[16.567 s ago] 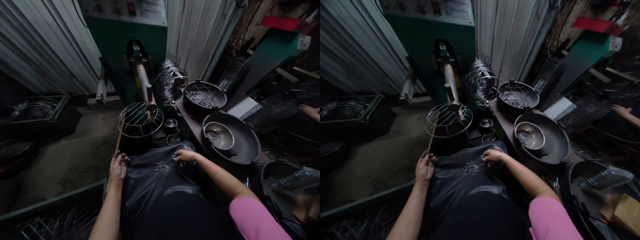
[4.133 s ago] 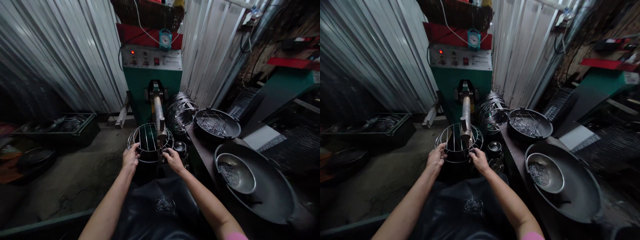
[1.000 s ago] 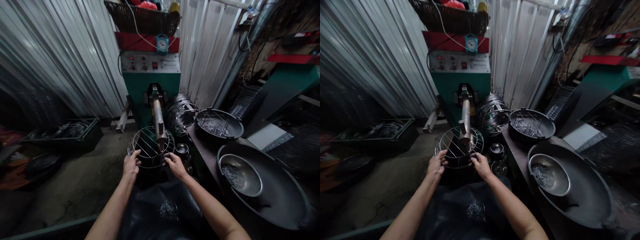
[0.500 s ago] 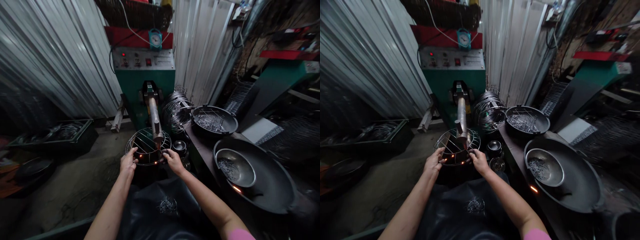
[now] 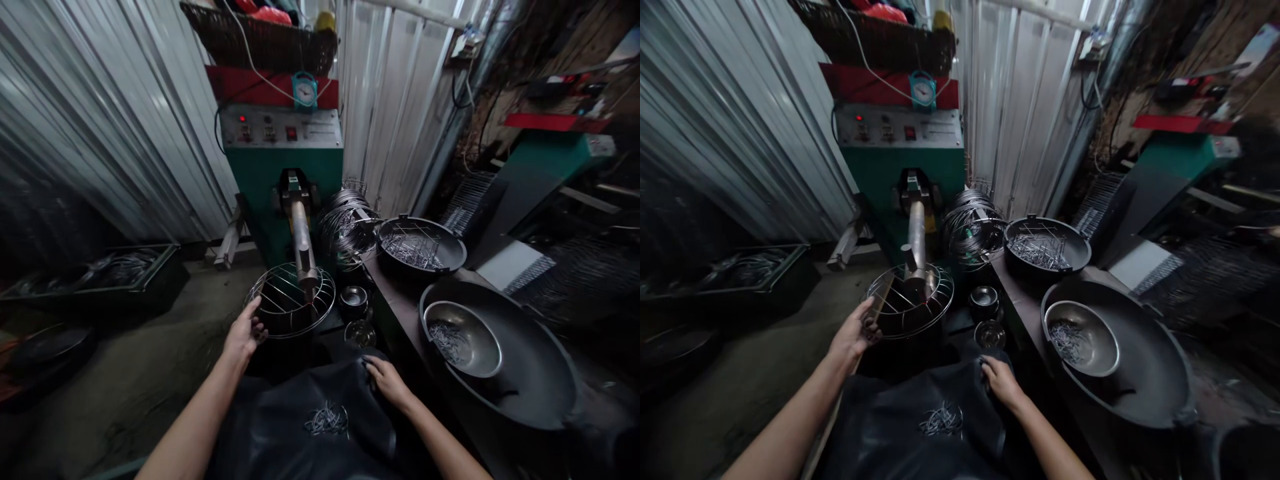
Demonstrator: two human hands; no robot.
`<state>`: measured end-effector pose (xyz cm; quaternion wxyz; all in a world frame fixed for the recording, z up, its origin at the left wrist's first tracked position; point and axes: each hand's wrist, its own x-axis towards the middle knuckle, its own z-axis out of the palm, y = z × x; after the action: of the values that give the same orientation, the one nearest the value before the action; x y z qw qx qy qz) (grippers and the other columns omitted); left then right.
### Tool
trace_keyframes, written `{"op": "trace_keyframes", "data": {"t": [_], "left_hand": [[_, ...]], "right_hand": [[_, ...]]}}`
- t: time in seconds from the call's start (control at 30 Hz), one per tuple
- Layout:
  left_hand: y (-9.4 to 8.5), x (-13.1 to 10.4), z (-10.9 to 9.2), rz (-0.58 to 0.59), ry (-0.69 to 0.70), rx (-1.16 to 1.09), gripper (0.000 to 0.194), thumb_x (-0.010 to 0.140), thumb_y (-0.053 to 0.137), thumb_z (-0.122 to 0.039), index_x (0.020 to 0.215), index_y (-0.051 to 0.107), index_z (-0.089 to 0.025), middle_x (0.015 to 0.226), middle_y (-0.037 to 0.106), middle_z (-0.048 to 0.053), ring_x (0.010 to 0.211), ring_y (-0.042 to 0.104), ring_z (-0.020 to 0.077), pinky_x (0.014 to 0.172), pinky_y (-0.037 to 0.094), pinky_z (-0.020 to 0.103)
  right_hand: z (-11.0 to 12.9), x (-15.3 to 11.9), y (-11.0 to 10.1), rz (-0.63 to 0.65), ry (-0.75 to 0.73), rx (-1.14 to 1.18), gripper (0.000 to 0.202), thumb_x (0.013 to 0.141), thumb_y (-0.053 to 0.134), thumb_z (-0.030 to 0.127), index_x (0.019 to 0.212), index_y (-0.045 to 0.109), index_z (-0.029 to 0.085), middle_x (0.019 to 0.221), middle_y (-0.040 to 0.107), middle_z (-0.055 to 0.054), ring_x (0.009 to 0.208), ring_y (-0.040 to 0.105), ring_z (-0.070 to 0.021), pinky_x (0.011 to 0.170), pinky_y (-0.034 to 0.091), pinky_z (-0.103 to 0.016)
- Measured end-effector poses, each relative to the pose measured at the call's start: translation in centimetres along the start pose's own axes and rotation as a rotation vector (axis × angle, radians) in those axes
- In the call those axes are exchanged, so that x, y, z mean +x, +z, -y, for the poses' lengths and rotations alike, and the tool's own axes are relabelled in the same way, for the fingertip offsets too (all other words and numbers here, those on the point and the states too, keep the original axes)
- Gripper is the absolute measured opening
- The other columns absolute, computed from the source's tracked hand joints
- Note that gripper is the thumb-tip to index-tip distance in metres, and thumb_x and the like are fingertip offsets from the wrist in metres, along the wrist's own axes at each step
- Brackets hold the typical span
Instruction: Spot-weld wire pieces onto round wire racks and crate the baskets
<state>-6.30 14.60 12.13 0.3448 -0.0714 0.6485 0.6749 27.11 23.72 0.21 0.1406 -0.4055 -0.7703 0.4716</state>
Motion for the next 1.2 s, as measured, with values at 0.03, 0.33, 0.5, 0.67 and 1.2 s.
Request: {"op": "trace_keyframes", "data": {"t": [0.03,0.33,0.5,0.67,1.2], "left_hand": [[-0.3,0.3,-0.7,0.034,-0.041,0.042,0.035,0.054,0.071,-0.041,0.068,0.049,-0.017,0.058,0.042,-0.005,0.045,0.042,0.0084,0.044,0.042,0.026],[-0.3,1.2,-2.8,0.145,-0.106,0.162,0.023,0.055,0.067,-0.020,0.063,0.046,-0.017,0.048,0.044,-0.005,0.038,0.041,0.0085,0.034,0.031,0.018],[-0.4,0.3,-1.2,0.133,-0.066,0.060,0.029,0.050,0.068,-0.018,0.059,0.041,-0.018,0.045,0.039,-0.007,0.035,0.032,0.0042,0.032,0.023,0.016],[-0.7,-1.2,-0.4,0.092,0.039,-0.068,0.037,0.042,0.069,-0.015,0.056,0.035,-0.019,0.043,0.030,-0.011,0.035,0.024,0.0020,0.032,0.018,0.015],[1.3,-2.9,1.8,-0.015,0.229,-0.155,0.039,0.038,0.071,-0.025,0.064,0.043,-0.018,0.051,0.036,-0.011,0.039,0.026,0.0020,0.037,0.020,0.018]], "right_hand": [[-0.1,-0.1,-0.1,0.022,0.010,0.006,0.036,0.083,0.043,0.029,0.112,0.062,0.018,0.086,0.067,-0.007,0.079,0.063,-0.0201,0.074,0.049,-0.031],[1.9,0.7,-1.3,0.077,0.114,0.202,0.021,0.079,0.045,0.020,0.088,0.063,0.014,0.069,0.061,-0.001,0.042,0.049,-0.0084,0.047,0.040,-0.020],[1.2,-0.5,-0.6,-0.039,0.110,0.157,0.023,0.077,0.044,0.022,0.087,0.063,0.016,0.067,0.061,-0.002,0.052,0.054,-0.0143,0.056,0.043,-0.026],[1.8,-0.7,-0.3,-0.226,0.115,0.106,0.023,0.069,0.044,0.015,0.088,0.056,0.019,0.062,0.055,0.002,0.063,0.054,-0.0158,0.063,0.043,-0.026],[16.1,5.5,2.9,-0.051,-0.343,0.453,0.014,0.077,0.053,0.033,0.084,0.054,0.021,0.069,0.061,0.001,0.052,0.056,-0.0120,0.055,0.045,-0.025]]}}
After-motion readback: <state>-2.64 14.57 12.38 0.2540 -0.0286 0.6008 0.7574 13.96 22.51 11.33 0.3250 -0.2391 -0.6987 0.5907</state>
